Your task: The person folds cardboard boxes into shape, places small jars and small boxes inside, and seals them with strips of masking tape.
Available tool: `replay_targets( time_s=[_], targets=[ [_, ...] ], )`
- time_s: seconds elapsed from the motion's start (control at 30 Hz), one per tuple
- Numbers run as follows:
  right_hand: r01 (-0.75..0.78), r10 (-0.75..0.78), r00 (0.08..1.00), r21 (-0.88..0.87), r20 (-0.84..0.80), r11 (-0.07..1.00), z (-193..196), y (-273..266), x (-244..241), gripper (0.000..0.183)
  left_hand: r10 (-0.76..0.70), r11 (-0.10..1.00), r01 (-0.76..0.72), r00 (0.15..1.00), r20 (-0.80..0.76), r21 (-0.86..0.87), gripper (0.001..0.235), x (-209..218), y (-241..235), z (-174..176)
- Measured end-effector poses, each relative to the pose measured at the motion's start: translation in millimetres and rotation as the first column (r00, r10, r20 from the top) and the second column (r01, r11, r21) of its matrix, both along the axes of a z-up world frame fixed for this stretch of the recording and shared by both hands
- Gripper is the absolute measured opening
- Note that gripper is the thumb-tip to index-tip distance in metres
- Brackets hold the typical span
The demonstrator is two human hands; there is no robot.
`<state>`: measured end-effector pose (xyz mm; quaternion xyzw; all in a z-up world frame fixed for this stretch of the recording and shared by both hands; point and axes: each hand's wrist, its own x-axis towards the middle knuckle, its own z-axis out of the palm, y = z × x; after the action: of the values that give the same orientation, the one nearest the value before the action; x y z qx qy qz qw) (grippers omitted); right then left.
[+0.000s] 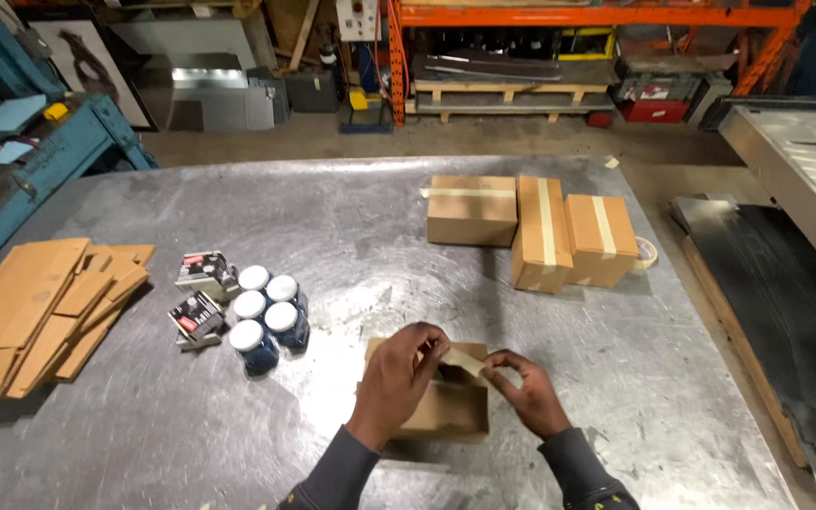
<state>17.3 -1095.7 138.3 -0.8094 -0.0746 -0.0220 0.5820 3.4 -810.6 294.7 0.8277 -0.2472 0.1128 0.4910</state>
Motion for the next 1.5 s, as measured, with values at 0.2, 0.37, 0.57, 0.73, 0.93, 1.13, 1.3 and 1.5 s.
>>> replay_targets(
  time_s=[0.2,0.37,0.57,0.73,0.93,1.13,1.3,1.5],
  targets=[
    [0.140,-0.139,0.989,0.011,-0.045,0.990,12,-46,-25,0.013,-0.053,0.998,0.053,0.999,-0.007,-0.021,0.018,-1,-30,12],
    [0.160,-0.153,0.986,0.133,-0.063,0.978,29,-62,-57,0.020,-0.092,0.990,0.097,0.994,0.053,-0.098,0.017,-8,-38,43],
    [0.192,-0.153,0.969,0.205,-0.193,0.960,-24,-24,-92,0.008,0.024,0.994,-0.037,0.992,-0.123,-0.106,0.017,-19,-3,47],
    [0.223,-0.066,0.919,0.376,-0.389,0.899,-126,44,-133,0.009,0.081,0.994,-0.090,0.986,-0.143,-0.057,0.014,-41,50,22],
    [0.047,0.040,0.910,0.199,-0.412,0.979,-90,151,-187,0.013,0.150,0.989,-0.151,0.971,-0.185,0.010,0.007,-77,143,-13],
    [0.017,0.075,0.831,0.160,-0.551,0.987,-153,263,-237,0.016,0.201,0.979,-0.178,0.922,-0.332,0.099,0.010,-122,265,-45],
    [-0.029,0.074,0.736,0.078,-0.673,0.997,-168,369,-285,0.021,0.238,0.967,-0.177,0.889,-0.390,0.185,0.011,-165,374,-105],
    [-0.035,0.103,0.784,0.122,-0.612,0.992,-240,488,-351,0.023,0.197,0.976,-0.136,0.884,-0.425,0.168,0.008,-196,468,-204]
  ],
)
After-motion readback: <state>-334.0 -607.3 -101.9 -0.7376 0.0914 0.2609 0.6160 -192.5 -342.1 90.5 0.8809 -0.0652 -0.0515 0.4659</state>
